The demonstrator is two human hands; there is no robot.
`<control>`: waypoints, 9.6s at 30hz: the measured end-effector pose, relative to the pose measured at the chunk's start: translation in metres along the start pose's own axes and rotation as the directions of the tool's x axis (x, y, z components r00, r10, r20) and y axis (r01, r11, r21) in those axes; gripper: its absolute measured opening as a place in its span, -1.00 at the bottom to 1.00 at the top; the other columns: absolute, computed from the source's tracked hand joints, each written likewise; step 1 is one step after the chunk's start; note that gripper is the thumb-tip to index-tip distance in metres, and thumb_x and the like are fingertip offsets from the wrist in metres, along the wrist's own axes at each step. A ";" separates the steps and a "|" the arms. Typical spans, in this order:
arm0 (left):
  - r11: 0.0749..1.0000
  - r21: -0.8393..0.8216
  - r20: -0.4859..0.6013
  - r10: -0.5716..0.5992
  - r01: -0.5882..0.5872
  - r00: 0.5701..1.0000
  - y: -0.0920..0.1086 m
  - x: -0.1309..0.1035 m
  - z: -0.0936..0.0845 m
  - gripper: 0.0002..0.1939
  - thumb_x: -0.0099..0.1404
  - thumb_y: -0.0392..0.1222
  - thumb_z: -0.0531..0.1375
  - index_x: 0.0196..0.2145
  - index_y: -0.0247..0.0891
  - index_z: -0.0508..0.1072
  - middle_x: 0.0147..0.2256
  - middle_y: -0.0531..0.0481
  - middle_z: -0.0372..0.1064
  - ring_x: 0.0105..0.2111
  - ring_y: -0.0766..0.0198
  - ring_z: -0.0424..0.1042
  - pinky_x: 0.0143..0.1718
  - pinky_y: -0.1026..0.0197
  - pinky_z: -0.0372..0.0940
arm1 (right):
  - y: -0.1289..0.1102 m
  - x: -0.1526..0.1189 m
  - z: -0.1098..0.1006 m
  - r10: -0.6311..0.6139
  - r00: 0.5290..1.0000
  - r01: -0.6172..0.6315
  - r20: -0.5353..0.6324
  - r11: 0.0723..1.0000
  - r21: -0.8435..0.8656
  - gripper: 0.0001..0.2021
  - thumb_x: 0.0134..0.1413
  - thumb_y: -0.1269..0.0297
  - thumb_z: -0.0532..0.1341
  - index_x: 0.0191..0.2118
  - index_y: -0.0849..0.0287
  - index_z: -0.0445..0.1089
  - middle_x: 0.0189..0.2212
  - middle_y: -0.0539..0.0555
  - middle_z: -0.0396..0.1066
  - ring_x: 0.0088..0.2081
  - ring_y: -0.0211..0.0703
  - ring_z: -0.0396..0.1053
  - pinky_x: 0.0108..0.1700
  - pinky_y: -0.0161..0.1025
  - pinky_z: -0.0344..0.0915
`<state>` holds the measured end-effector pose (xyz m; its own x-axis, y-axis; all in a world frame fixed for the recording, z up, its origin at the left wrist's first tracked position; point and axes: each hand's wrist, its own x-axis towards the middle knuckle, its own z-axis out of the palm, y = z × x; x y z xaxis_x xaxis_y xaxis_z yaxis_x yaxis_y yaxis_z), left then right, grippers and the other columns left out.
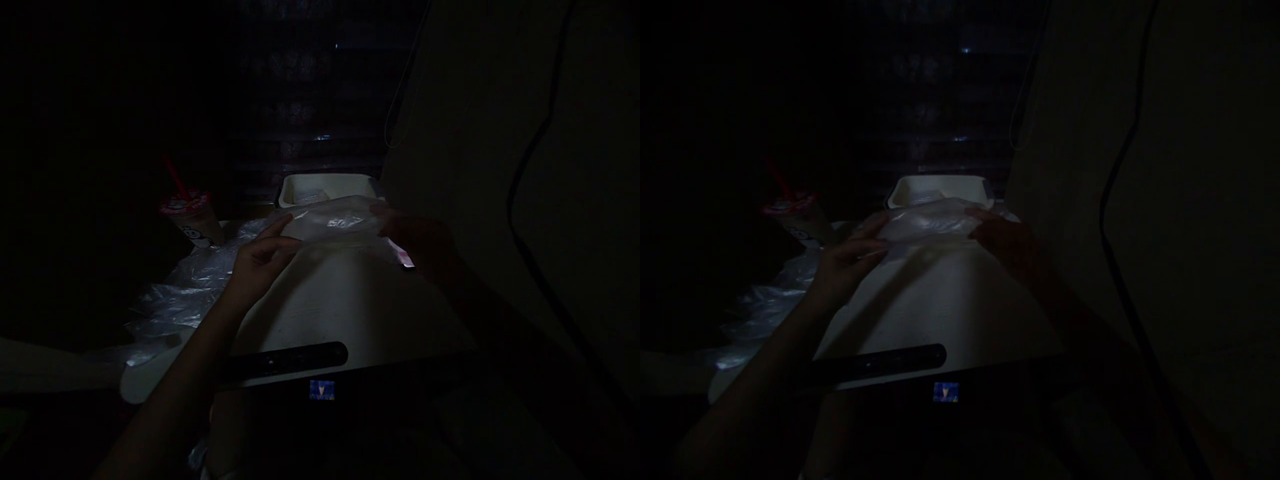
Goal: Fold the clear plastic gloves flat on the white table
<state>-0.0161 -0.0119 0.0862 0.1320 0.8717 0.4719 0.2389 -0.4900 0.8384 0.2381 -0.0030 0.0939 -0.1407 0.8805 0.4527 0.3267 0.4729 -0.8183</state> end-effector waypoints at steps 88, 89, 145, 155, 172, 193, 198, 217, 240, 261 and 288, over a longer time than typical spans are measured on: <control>0.668 0.677 0.553 -0.184 -0.309 0.813 -0.008 -0.110 0.065 -0.43 0.18 0.15 -0.18 0.10 -0.10 -0.06 0.15 -0.13 -0.24 0.12 -0.06 -0.33 0.02 -0.23 -0.23 | 0.085 -0.023 0.063 -0.035 0.843 0.478 0.536 0.506 -0.718 -0.55 0.10 0.21 -0.20 0.07 0.34 0.00 0.08 0.25 0.00 0.12 -0.08 -0.10 0.07 0.00 -0.13; 0.667 0.678 0.551 -0.182 -0.310 0.814 -0.008 -0.110 0.065 -0.43 0.17 0.15 -0.18 0.10 -0.10 -0.06 0.15 -0.12 -0.24 0.12 -0.07 -0.32 0.01 -0.23 -0.22 | 0.086 -0.021 0.063 -0.031 0.845 0.475 0.533 0.502 -0.723 -0.55 0.10 0.21 -0.19 0.07 0.33 0.00 0.08 0.25 0.00 0.11 -0.07 -0.10 0.06 0.00 -0.12; 0.681 0.687 0.543 -0.246 -0.256 0.803 0.007 -0.122 0.062 -0.39 0.15 0.17 -0.15 0.11 -0.06 -0.16 0.17 -0.06 -0.31 0.13 -0.04 -0.35 0.02 -0.23 -0.21 | 0.077 0.009 0.099 0.014 0.790 0.507 0.613 0.545 -0.667 -0.54 0.10 0.17 -0.18 0.07 0.31 0.00 0.11 0.21 -0.05 0.10 -0.07 -0.07 0.02 0.13 -0.16; 0.691 0.686 0.541 -0.278 -0.227 0.794 0.008 -0.121 0.063 -0.40 0.15 0.20 -0.20 0.11 -0.04 -0.14 0.16 -0.06 -0.29 0.13 -0.03 -0.35 0.02 -0.23 -0.22 | 0.062 0.002 0.105 -0.039 0.748 0.565 0.663 0.563 -0.603 -0.54 0.11 0.17 -0.19 0.07 0.30 0.01 0.10 0.21 -0.03 0.10 -0.11 -0.06 0.05 0.07 -0.18; 0.705 0.679 0.522 -0.269 -0.204 0.809 0.008 -0.123 0.063 -0.39 0.13 0.19 -0.12 0.10 -0.04 -0.10 0.15 -0.07 -0.25 0.12 -0.05 -0.33 0.01 -0.24 -0.20 | 0.043 0.004 0.130 -0.125 0.633 0.651 0.764 0.619 -0.438 -0.56 0.12 0.17 -0.19 0.08 0.24 -0.01 0.11 0.17 -0.05 0.12 -0.19 -0.10 0.07 0.02 -0.19; 0.638 0.694 0.445 -0.015 -0.334 0.895 0.008 -0.126 0.078 -0.55 0.17 -0.14 0.00 0.02 -0.27 0.13 0.06 -0.13 0.05 0.07 0.08 -0.03 -0.02 -0.02 0.08 | 0.060 -0.019 0.017 0.548 0.787 -0.110 0.282 0.576 -0.810 -0.79 -0.13 0.26 0.06 -0.39 0.25 0.35 -0.40 0.11 0.38 -0.42 -0.20 0.31 -0.48 -0.37 0.12; 0.647 0.702 0.324 0.082 -0.298 0.942 -0.008 -0.146 0.108 -0.66 0.18 -0.22 -0.03 -0.08 -0.31 0.25 -0.10 -0.11 0.28 -0.04 0.13 0.17 -0.09 0.08 0.19 | 0.062 -0.018 0.021 0.517 0.803 -0.114 0.295 0.620 -0.777 -0.83 -0.17 0.29 0.08 -0.44 0.25 0.34 -0.44 0.07 0.38 -0.45 -0.25 0.29 -0.50 -0.39 0.09; 0.721 0.673 0.171 0.066 -0.166 0.983 -0.002 -0.142 0.118 -0.67 0.16 -0.21 -0.03 -0.11 -0.29 0.28 -0.17 -0.07 0.33 -0.13 0.14 0.23 -0.12 0.04 0.19 | 0.057 -0.018 0.023 0.532 0.800 -0.098 0.277 0.571 -0.815 -0.82 -0.16 0.32 0.09 -0.37 0.24 0.33 -0.42 0.11 0.39 -0.42 -0.20 0.31 -0.50 -0.38 0.10; 0.727 0.659 0.072 0.195 -0.194 0.978 -0.002 -0.137 0.124 -0.75 0.06 -0.33 -0.01 -0.30 -0.30 0.38 -0.34 -0.07 0.39 -0.23 0.15 0.29 -0.09 -0.06 0.11 | 0.031 0.000 0.058 0.460 0.843 -0.471 0.280 0.882 -0.031 -0.86 -0.26 0.56 0.07 -0.48 0.22 0.18 -0.86 -0.19 0.16 -0.79 -0.39 0.15 -0.72 -0.46 0.08; 0.827 0.549 0.115 0.072 -0.124 0.991 0.022 -0.127 0.093 -0.81 0.10 -0.36 0.00 -0.33 -0.34 0.35 -0.39 -0.10 0.33 -0.34 0.18 0.28 -0.31 0.06 0.25 | 0.050 -0.004 0.096 0.374 0.883 -0.308 0.283 0.918 -0.252 -0.89 -0.11 0.30 0.08 -0.45 0.24 0.26 -0.73 -0.08 0.26 -0.70 -0.35 0.26 -0.63 -0.43 0.16; 0.745 0.611 0.339 0.061 -0.268 0.939 0.015 -0.137 0.080 -0.71 0.16 -0.34 -0.05 -0.17 -0.31 0.32 -0.13 -0.10 0.29 -0.06 0.18 0.18 -0.11 0.06 0.19 | 0.088 -0.033 0.059 -0.071 0.949 0.249 0.307 0.767 -0.592 -0.71 -0.10 0.20 0.11 -0.19 0.16 0.26 -0.22 0.12 0.29 -0.16 -0.06 0.18 -0.15 -0.12 0.09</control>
<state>0.0469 -0.1383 0.0125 0.4642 0.7895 0.4016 0.7300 -0.5977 0.3314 0.2159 0.0117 -0.0137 -0.4436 0.8119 0.3794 0.7684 0.5625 -0.3052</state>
